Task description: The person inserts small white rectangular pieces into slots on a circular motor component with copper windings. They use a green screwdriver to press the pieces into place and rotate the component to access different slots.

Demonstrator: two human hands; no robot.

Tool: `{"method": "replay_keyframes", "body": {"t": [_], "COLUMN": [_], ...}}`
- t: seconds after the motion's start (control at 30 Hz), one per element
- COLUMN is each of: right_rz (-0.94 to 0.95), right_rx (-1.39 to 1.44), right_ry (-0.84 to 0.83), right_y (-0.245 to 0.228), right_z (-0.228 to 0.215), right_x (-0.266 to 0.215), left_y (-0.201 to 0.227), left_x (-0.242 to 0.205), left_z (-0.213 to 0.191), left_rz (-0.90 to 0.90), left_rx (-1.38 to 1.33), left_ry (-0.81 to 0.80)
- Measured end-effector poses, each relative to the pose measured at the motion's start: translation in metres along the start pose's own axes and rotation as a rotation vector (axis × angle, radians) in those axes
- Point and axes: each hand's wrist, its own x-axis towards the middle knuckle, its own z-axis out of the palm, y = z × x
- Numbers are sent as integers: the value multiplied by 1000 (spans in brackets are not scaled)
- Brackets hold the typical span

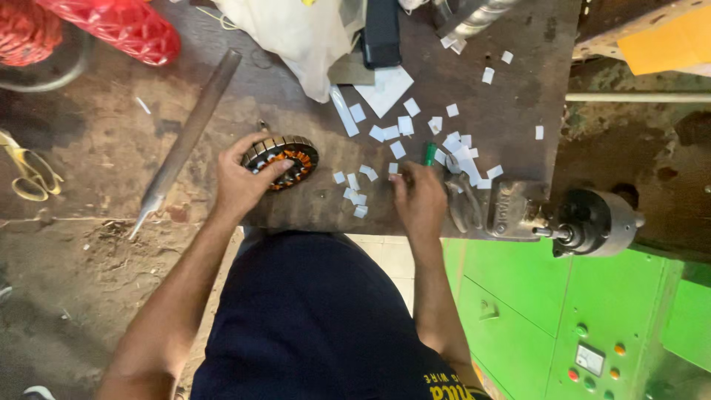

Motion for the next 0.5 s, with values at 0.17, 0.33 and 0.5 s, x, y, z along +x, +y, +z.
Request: {"method": "replay_keyframes", "body": {"t": [0.17,0.33,0.5], "right_rz": [11,268,254], "right_rx": [-239,-158,-329], "right_ry": [52,-46,-20], "right_y": [28,39,27], "right_z": [-5,-5,-8], "right_x": [-5,14,16], "left_y": [-13,-7,-2], "left_x": [-11,2,2], "left_z": [-5,-12,-7], "left_rz": [22,167,149], "left_rx": [-36,-30,-5], "left_ry": [41,-36,-25]}}
